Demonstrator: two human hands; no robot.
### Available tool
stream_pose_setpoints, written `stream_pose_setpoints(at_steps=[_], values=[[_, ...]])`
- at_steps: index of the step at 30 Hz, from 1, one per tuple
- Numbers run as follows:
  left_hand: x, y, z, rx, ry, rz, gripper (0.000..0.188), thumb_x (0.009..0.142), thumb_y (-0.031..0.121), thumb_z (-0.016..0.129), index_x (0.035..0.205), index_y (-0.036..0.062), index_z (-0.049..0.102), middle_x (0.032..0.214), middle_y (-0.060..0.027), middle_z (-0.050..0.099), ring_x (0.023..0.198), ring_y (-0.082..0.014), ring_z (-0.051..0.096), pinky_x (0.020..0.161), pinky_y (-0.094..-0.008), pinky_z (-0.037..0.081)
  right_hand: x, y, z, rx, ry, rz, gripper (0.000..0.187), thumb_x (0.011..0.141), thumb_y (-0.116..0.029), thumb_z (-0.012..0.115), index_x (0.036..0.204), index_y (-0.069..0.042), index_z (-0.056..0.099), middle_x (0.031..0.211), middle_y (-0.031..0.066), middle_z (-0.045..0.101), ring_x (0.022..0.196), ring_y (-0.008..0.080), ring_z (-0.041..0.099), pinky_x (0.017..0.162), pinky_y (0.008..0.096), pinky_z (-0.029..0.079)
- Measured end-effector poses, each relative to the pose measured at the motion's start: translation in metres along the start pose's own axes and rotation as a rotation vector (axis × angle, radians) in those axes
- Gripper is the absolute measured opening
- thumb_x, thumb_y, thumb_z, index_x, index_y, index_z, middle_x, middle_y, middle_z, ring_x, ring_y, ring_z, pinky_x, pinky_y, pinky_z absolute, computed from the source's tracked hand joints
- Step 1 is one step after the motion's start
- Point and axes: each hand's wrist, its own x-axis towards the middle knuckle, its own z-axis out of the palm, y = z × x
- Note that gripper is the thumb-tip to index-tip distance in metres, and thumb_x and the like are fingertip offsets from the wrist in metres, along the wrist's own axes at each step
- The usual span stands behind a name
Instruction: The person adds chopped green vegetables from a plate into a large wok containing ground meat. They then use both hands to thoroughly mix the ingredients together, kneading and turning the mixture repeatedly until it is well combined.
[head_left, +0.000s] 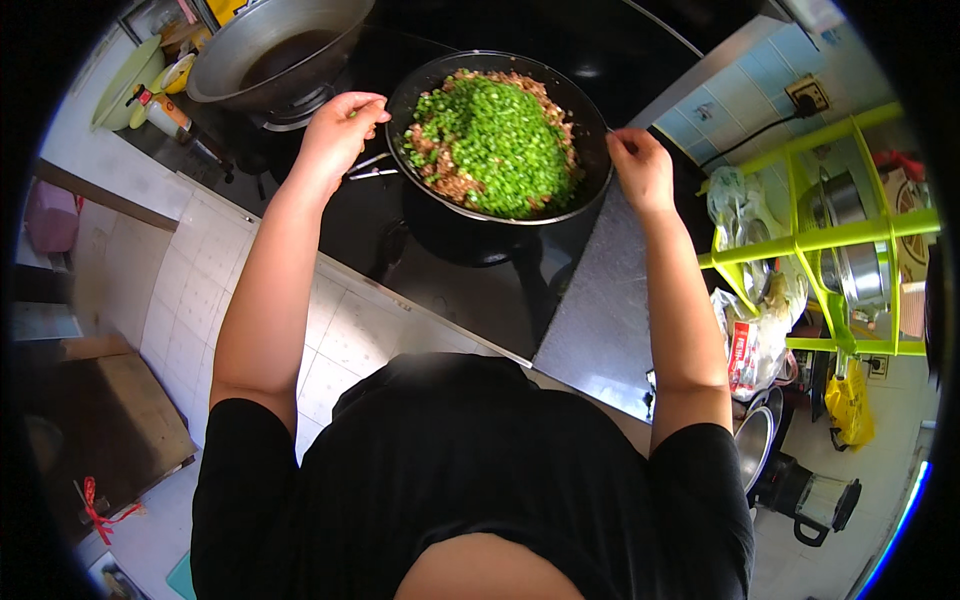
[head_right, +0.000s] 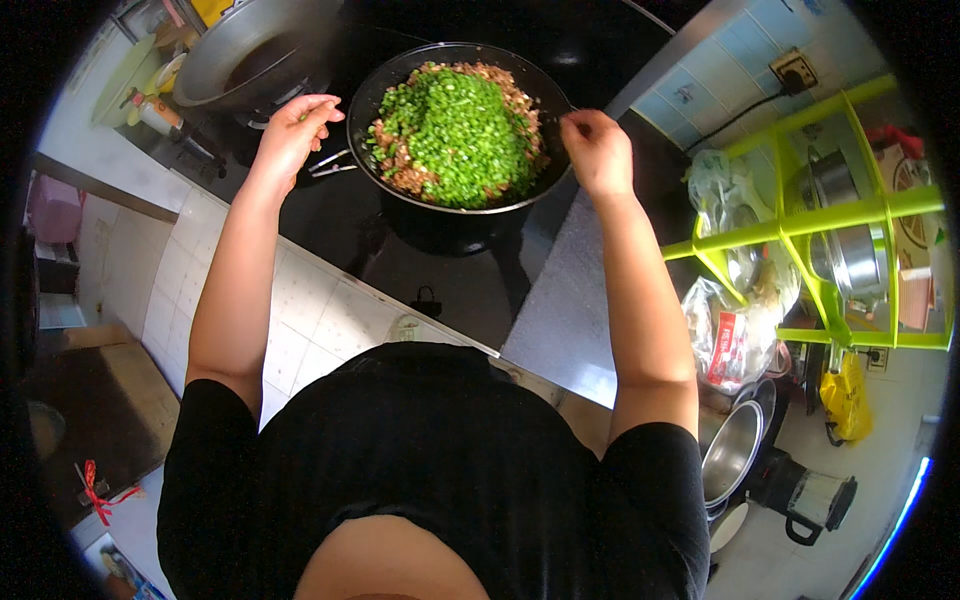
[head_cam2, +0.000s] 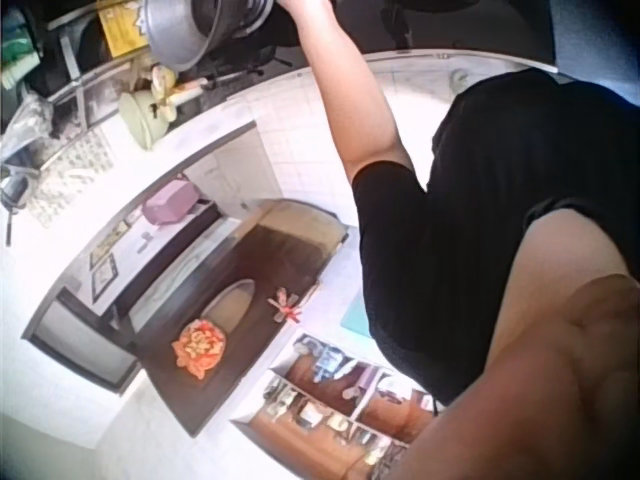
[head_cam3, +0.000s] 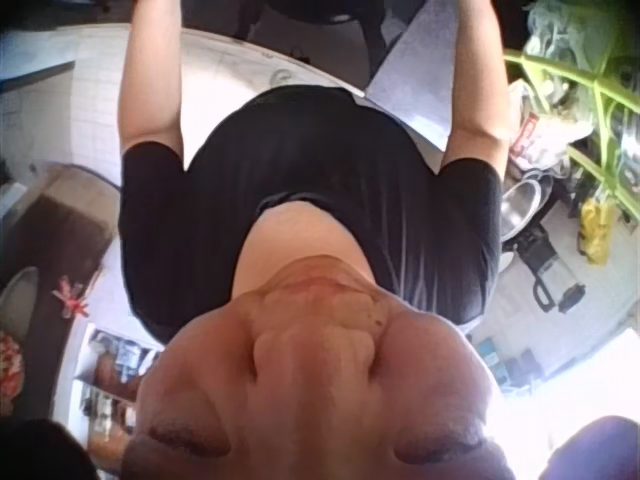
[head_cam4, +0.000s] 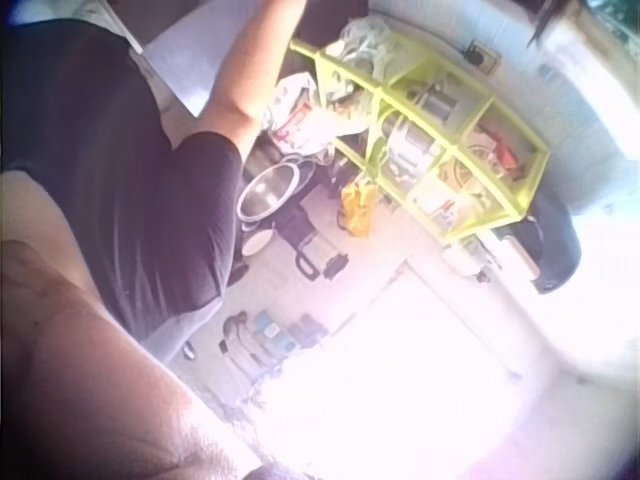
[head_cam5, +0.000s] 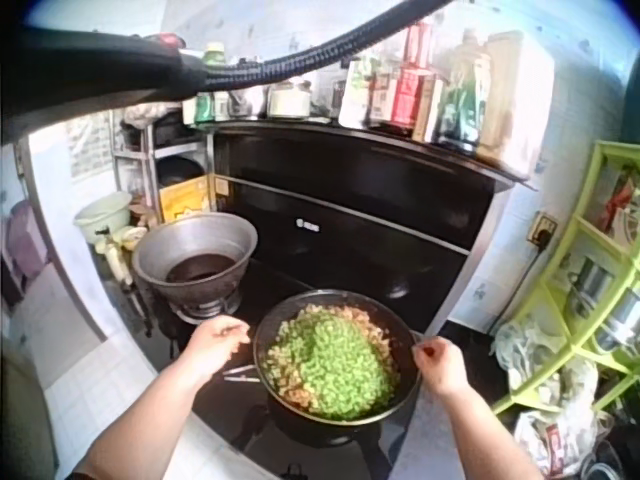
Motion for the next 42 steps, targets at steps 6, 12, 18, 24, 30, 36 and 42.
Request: stream_pose_setpoints(at_steps=[6, 12, 18, 24, 30, 36, 42], values=[[0.076, -0.077, -0.018, 0.533, 0.034, 0.06, 0.027, 0.077, 0.027, 0.061, 0.08, 0.0008, 0.06, 0.07, -0.0085, 0.063, 0.065, -0.0172, 0.06, 0.061, -0.0287, 0.045, 0.008, 0.058, 0.03, -0.45, -0.14, 0.332, 0.037, 0.072, -0.039, 0.059, 0.081, -0.003, 0.059, 0.078, 0.0156, 0.062, 0.077, 0.0302, 0.06, 0.069, 0.0361, 0.047], [0.089, -0.054, 0.0, 0.271, -0.133, -0.076, 0.026, 0.08, 0.029, 0.059, 0.077, 0.0034, 0.058, 0.066, -0.0002, 0.054, 0.057, -0.0098, 0.047, 0.053, -0.0249, 0.038, 0.004, 0.113, 0.054, 0.06, -0.062, 0.379, 0.028, 0.069, -0.026, 0.062, 0.073, 0.001, 0.056, 0.063, 0.0104, 0.055, 0.06, 0.018, 0.052, 0.057, 0.0308, 0.042], [0.128, -0.079, -0.003, 0.383, -0.203, 0.046, 0.024, 0.075, 0.026, 0.06, 0.071, 0.0021, 0.058, 0.061, -0.0036, 0.055, 0.056, -0.0129, 0.049, 0.053, -0.0285, 0.039, -0.012, 0.081, 0.054, 0.153, 0.007, 0.459, 0.022, 0.07, -0.019, 0.061, 0.078, 0.001, 0.055, 0.068, 0.0097, 0.058, 0.063, 0.0181, 0.053, 0.06, 0.0297, 0.042], [0.132, -0.064, 0.011, 0.237, -0.362, -0.113, 0.021, 0.077, 0.023, 0.057, 0.064, 0.0077, 0.05, 0.051, 0.0014, 0.042, 0.04, -0.0089, 0.035, 0.037, -0.0251, 0.027, -0.035, 0.068, 0.047, 0.156, 0.076, 0.508, 0.024, 0.068, -0.02, 0.059, 0.08, 0.0, 0.056, 0.075, 0.0171, 0.06, 0.074, 0.0279, 0.059, 0.069, 0.0338, 0.045], [0.128, -0.047, 0.024, 0.225, -0.367, -0.226, 0.017, 0.074, 0.014, 0.056, 0.062, 0.0127, 0.045, 0.049, 0.0049, 0.037, 0.037, -0.0053, 0.031, 0.034, -0.0209, 0.022, -0.062, 0.037, 0.032, 0.137, 0.111, 0.551, 0.022, 0.067, -0.022, 0.056, 0.072, 0.0, 0.053, 0.074, 0.0211, 0.058, 0.074, 0.0343, 0.058, 0.07, 0.0366, 0.045], [0.075, 0.001, 0.056, 0.169, -0.348, -0.113, 0.013, 0.068, 0.008, 0.054, 0.058, 0.0108, 0.047, 0.049, 0.0038, 0.039, 0.035, -0.0055, 0.029, 0.033, -0.0223, 0.02, -0.111, 0.053, 0.008, 0.312, 0.199, 0.654, 0.019, 0.065, -0.016, 0.056, 0.073, 0.001, 0.053, 0.066, 0.0178, 0.057, 0.064, 0.0262, 0.057, 0.062, 0.0358, 0.044], [-0.031, -0.019, 0.142, 0.273, -0.491, 0.023, 0.006, 0.066, 0.002, 0.056, 0.062, 0.0046, 0.053, 0.056, 0.002, 0.049, 0.049, -0.0066, 0.042, 0.046, -0.0222, 0.033, -0.225, 0.146, -0.066, 0.444, 0.196, 0.608, 0.017, 0.07, -0.01, 0.059, 0.061, -0.005, 0.045, 0.058, -0.0012, 0.045, 0.054, 0.0095, 0.04, 0.047, 0.0273, 0.034]])
